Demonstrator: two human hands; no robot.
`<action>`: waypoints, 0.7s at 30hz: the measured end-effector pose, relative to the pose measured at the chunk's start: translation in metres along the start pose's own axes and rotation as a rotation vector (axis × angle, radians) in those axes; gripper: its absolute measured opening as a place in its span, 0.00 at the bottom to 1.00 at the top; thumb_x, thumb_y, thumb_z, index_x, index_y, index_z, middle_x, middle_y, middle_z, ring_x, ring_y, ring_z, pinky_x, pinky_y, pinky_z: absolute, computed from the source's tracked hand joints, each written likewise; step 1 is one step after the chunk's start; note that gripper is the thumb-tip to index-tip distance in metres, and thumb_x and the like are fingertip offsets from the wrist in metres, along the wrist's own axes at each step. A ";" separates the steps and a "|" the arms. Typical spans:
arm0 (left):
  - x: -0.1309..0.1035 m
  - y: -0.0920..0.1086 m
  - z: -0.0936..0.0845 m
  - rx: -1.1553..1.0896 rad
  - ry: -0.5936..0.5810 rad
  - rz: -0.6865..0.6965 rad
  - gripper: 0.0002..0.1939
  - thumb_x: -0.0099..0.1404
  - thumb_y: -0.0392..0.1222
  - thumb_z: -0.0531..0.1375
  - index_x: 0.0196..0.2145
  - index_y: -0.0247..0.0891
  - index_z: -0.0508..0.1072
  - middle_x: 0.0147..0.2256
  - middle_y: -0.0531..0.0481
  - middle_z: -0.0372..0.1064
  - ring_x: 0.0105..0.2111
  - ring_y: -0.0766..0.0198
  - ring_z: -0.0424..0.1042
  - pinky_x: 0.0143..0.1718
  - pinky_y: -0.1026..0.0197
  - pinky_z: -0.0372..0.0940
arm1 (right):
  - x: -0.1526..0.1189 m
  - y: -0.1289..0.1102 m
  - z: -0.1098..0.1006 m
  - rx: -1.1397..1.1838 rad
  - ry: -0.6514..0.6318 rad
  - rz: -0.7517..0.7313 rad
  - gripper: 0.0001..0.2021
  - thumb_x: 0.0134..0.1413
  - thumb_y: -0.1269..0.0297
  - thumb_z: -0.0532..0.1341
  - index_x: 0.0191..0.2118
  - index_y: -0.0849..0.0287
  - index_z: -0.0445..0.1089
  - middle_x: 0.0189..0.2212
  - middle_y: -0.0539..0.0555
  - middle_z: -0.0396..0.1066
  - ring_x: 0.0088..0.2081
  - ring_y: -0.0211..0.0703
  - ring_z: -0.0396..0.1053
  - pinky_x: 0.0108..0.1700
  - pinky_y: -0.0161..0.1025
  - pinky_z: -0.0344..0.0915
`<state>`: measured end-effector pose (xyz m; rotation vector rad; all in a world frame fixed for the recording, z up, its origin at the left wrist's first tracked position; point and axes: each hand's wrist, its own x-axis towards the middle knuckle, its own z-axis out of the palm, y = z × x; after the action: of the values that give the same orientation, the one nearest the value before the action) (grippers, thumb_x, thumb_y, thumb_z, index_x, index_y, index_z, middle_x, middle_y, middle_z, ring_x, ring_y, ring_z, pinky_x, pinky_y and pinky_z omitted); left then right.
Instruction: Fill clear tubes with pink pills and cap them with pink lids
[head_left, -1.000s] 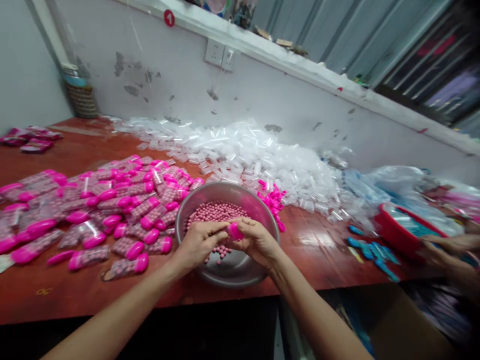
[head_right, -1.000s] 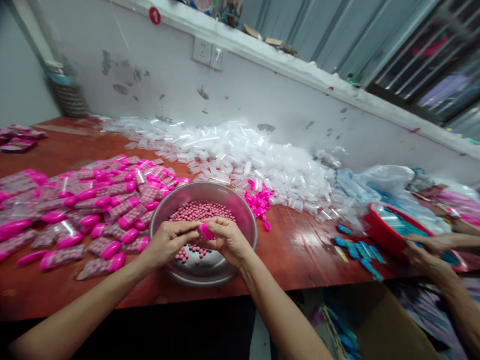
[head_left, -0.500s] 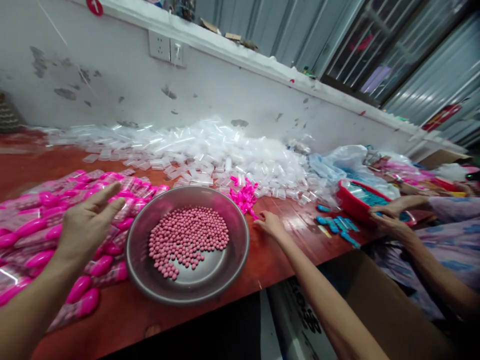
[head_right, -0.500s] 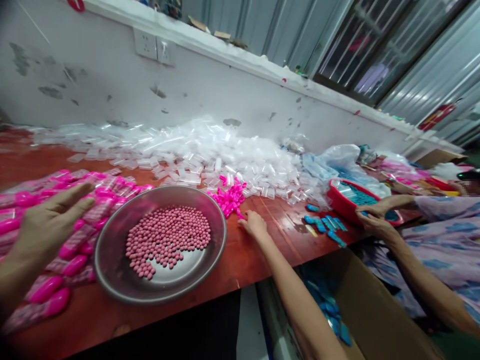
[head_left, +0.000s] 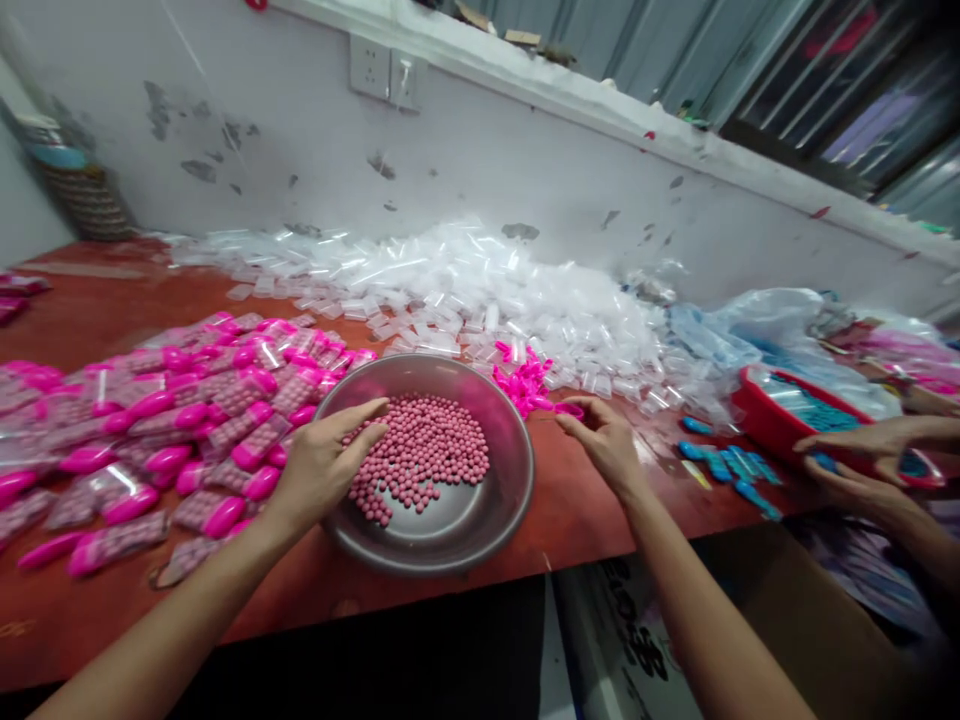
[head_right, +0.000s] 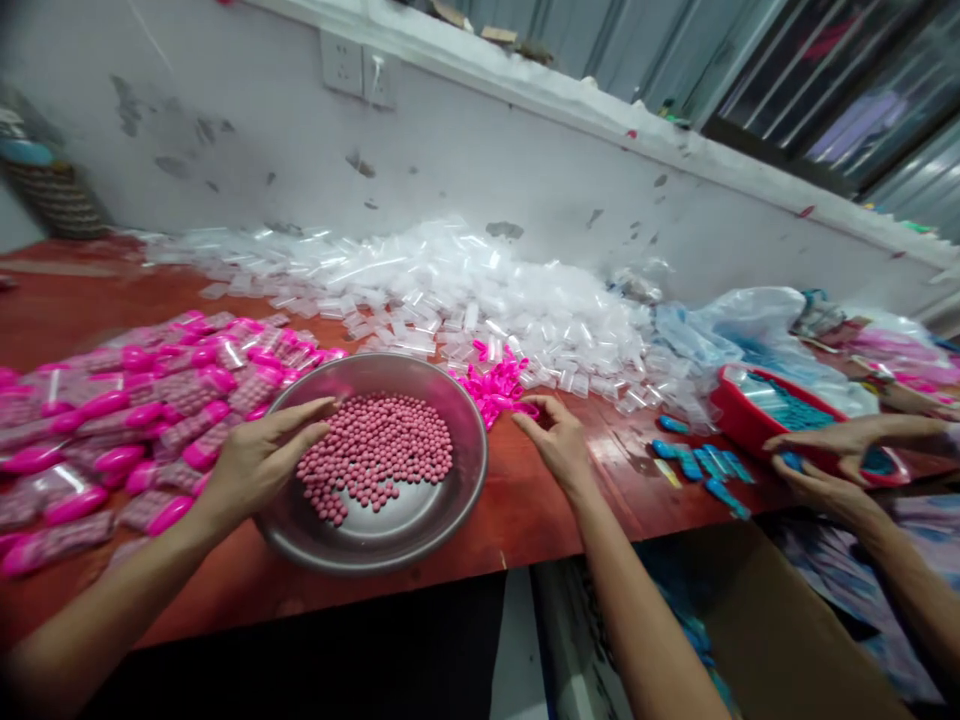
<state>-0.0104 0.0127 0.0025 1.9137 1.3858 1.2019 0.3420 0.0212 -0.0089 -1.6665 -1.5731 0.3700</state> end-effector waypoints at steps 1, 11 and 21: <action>-0.001 0.000 0.000 -0.024 -0.004 0.010 0.19 0.60 0.47 0.55 0.46 0.36 0.71 0.45 0.47 0.71 0.44 0.58 0.70 0.48 0.57 0.63 | -0.002 -0.017 -0.001 0.082 -0.016 -0.048 0.16 0.46 0.55 0.59 0.40 0.59 0.66 0.35 0.53 0.69 0.34 0.40 0.65 0.37 0.37 0.62; -0.004 -0.003 -0.007 -0.012 -0.061 0.070 0.16 0.60 0.46 0.54 0.43 0.37 0.72 0.42 0.47 0.73 0.41 0.58 0.72 0.46 0.57 0.65 | -0.005 -0.054 0.025 0.067 0.011 0.056 0.18 0.44 0.51 0.60 0.37 0.60 0.70 0.24 0.50 0.68 0.25 0.39 0.64 0.29 0.36 0.61; -0.012 -0.022 -0.002 0.025 -0.029 0.116 0.16 0.57 0.52 0.55 0.40 0.46 0.74 0.40 0.55 0.73 0.39 0.59 0.73 0.44 0.61 0.67 | 0.008 0.054 0.027 -0.130 0.010 0.199 0.17 0.44 0.55 0.60 0.39 0.58 0.71 0.38 0.54 0.73 0.39 0.44 0.69 0.43 0.40 0.62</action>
<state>-0.0247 0.0101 -0.0183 2.0450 1.2963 1.2105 0.3626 0.0429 -0.0622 -1.9292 -1.4543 0.3676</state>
